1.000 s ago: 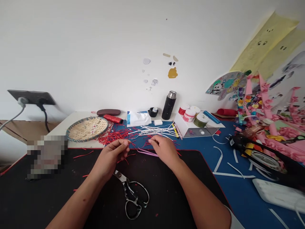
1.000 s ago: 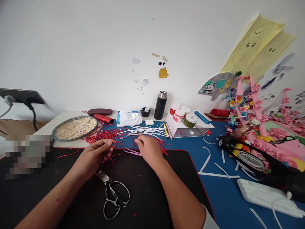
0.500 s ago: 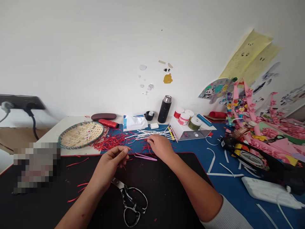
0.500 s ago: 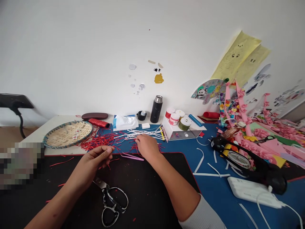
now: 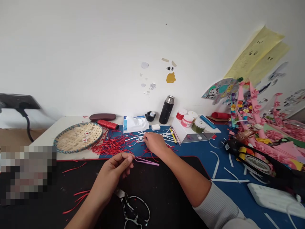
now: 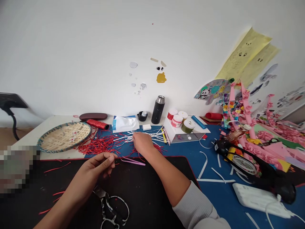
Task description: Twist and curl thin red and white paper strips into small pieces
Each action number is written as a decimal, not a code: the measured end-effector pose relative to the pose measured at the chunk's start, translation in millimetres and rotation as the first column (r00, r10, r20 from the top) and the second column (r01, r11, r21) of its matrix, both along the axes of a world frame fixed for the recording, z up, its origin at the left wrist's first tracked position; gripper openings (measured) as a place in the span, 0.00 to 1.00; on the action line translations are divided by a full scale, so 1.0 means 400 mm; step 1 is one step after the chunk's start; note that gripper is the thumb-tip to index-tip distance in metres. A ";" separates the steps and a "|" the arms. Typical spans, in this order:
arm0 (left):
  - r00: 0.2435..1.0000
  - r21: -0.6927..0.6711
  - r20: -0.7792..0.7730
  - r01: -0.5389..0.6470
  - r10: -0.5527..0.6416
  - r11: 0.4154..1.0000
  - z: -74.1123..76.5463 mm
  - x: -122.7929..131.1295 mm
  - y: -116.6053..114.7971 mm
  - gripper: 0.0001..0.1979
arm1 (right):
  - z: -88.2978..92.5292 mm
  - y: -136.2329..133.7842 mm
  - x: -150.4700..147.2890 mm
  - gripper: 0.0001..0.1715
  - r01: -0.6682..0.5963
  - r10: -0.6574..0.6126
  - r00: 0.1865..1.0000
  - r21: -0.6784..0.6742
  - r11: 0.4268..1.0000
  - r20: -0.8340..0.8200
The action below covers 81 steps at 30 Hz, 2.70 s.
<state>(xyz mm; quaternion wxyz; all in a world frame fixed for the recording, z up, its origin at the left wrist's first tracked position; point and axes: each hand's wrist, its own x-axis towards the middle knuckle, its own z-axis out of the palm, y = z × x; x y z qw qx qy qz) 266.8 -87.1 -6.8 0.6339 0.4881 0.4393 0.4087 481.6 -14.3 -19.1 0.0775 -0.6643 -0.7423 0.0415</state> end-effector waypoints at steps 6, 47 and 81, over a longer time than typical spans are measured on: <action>0.999 0.007 -0.025 0.045 -0.045 0.999 0.001 0.002 -0.008 0.21 | -0.014 0.010 -0.003 0.09 -0.015 0.015 1.000 0.006 1.000 0.010; 0.970 -0.140 0.244 0.027 0.008 0.990 -0.009 -0.013 0.010 0.22 | 0.001 -0.328 -0.186 0.11 -0.480 0.558 0.709 0.284 0.830 -0.431; 0.914 -0.111 0.301 -0.249 0.271 0.962 -0.021 -0.036 0.041 0.24 | 0.019 -0.282 -0.159 0.22 -0.351 -0.052 0.241 -0.137 0.926 -0.969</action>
